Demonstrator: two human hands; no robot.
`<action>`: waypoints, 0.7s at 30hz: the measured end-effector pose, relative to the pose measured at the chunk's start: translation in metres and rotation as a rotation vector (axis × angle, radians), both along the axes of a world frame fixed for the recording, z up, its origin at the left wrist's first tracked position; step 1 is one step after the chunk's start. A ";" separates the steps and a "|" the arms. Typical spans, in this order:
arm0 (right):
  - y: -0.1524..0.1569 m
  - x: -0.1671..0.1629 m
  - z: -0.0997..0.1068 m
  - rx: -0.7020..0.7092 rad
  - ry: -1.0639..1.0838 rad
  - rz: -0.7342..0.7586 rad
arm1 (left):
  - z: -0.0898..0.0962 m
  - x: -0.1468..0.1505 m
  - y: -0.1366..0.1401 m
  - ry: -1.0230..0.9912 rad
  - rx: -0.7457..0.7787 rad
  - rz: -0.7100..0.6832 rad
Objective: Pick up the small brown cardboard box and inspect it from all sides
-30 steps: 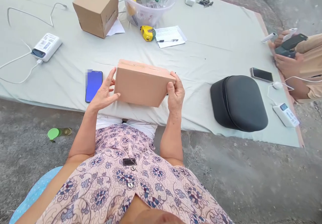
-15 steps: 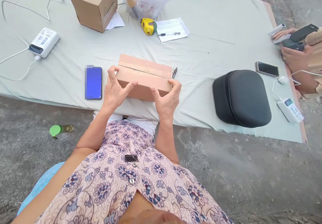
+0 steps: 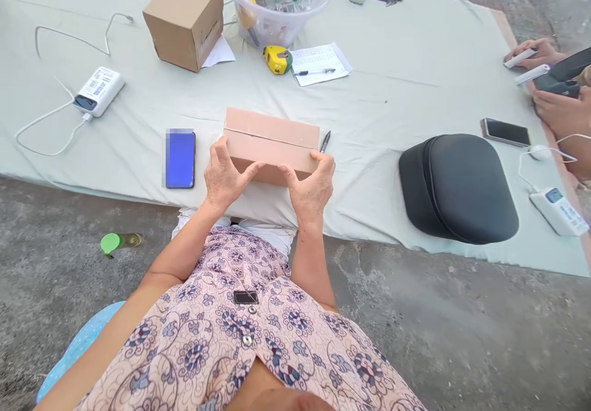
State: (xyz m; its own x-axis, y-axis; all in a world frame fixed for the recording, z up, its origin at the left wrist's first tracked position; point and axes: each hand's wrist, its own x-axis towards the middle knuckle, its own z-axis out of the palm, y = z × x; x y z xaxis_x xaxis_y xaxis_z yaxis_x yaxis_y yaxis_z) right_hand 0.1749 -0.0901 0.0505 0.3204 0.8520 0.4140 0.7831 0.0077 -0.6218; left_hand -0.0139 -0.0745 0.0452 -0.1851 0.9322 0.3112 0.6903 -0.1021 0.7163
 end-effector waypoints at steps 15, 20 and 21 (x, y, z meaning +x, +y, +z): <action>-0.002 0.011 -0.008 0.058 0.068 0.096 | -0.009 -0.031 0.013 -0.182 0.142 -0.166; -0.010 0.010 -0.006 0.057 0.098 0.109 | -0.010 -0.033 0.013 -0.210 0.117 -0.188; -0.011 0.010 -0.006 0.066 0.103 0.116 | -0.009 -0.033 0.012 -0.214 0.113 -0.192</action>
